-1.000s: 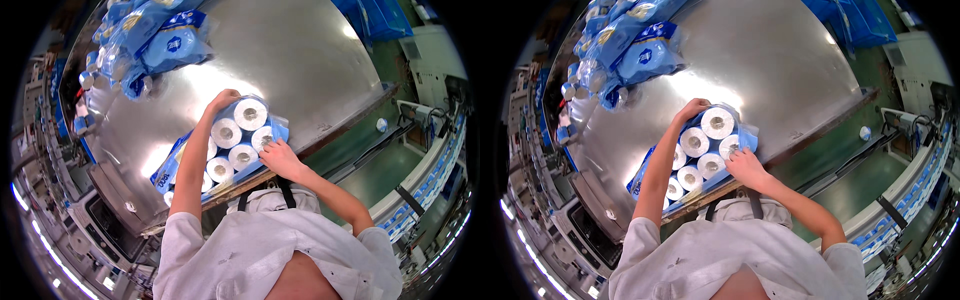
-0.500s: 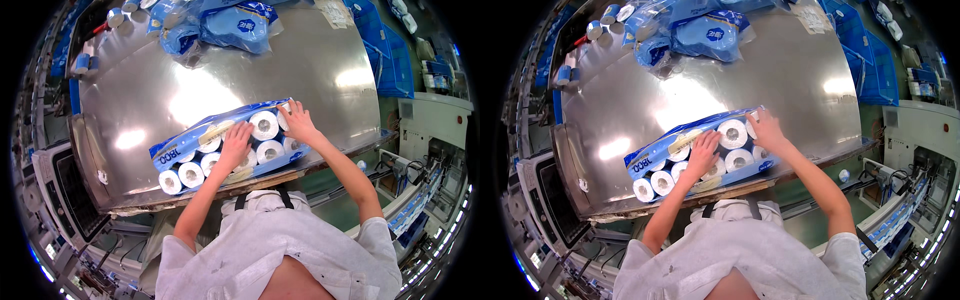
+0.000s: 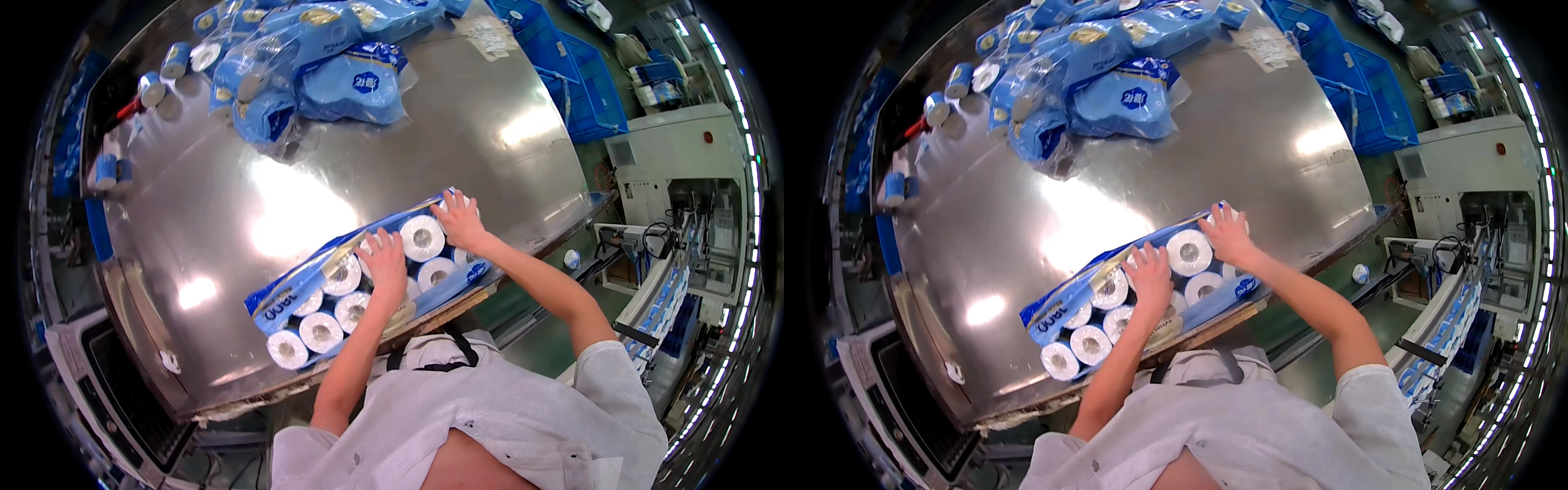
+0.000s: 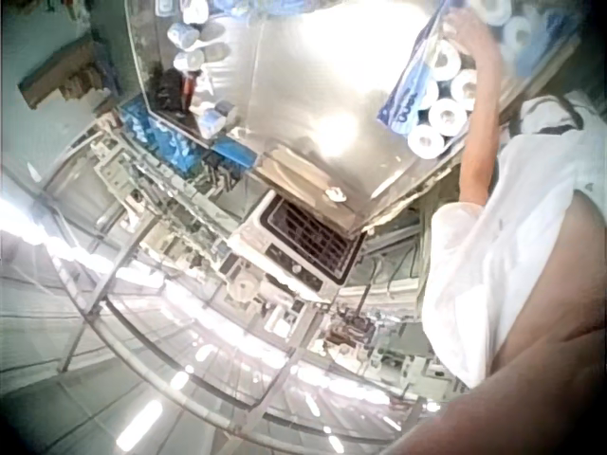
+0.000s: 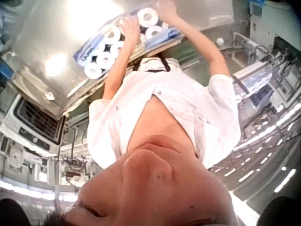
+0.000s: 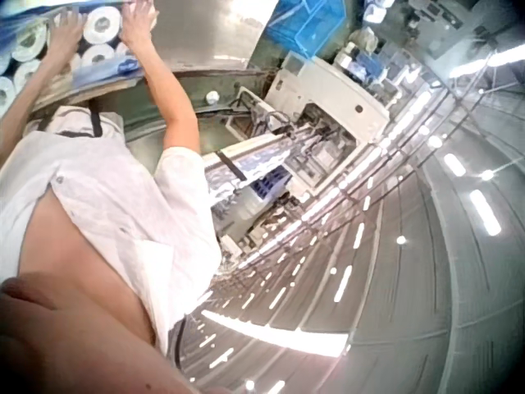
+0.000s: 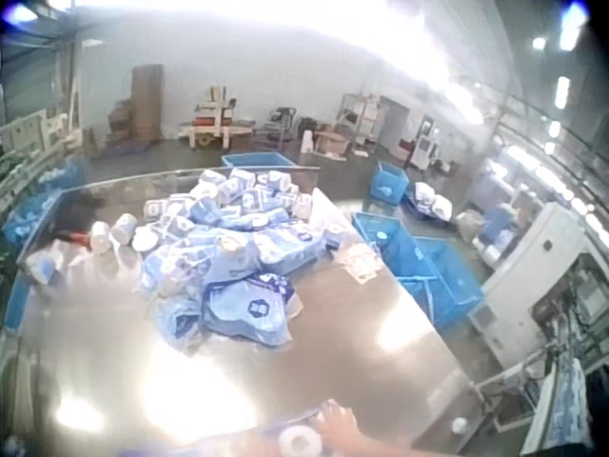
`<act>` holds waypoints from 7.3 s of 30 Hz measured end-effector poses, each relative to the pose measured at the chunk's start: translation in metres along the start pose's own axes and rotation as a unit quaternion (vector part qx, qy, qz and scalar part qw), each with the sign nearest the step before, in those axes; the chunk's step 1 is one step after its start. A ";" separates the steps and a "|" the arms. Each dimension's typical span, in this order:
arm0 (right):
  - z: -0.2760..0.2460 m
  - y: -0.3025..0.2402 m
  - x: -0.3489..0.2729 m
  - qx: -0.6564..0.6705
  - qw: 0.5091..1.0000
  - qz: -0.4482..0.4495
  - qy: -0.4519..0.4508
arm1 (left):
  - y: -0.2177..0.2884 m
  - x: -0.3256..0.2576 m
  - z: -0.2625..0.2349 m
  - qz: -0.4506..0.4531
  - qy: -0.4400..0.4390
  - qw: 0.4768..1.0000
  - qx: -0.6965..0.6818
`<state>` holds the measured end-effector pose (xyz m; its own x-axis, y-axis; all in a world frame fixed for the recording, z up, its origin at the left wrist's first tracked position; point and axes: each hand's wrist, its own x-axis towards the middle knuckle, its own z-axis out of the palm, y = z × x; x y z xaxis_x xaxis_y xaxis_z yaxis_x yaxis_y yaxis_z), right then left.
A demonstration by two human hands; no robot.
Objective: The person repeatedly picks toilet paper rolls from a conveyor belt and places them into blue plastic packaging on a metal table. They arrange the rolls inside the packaging and occasionally move completed packages aside. The process is continuous and repetitive throughout the clip.
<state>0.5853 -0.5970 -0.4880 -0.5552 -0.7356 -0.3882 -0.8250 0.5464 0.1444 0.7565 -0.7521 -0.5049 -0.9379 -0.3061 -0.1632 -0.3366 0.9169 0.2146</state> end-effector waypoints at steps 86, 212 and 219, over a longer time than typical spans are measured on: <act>-0.082 -0.146 -0.183 0.232 0.878 0.209 0.364 | -0.047 -0.121 -0.179 0.252 0.146 0.937 0.195; -0.011 -0.188 -0.166 0.116 0.857 0.360 0.349 | -0.072 -0.075 -0.080 0.304 0.208 0.929 0.026; -0.002 -0.213 -0.417 0.041 0.693 0.651 0.305 | 0.154 -0.158 -0.078 0.601 0.157 0.782 -0.046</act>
<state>0.9925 -0.4075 -0.3546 -0.7857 0.3851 0.4841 0.4137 0.9089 -0.0516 0.8462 -0.5823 -0.3705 -0.5512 0.7018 0.4514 0.8130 0.5735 0.1011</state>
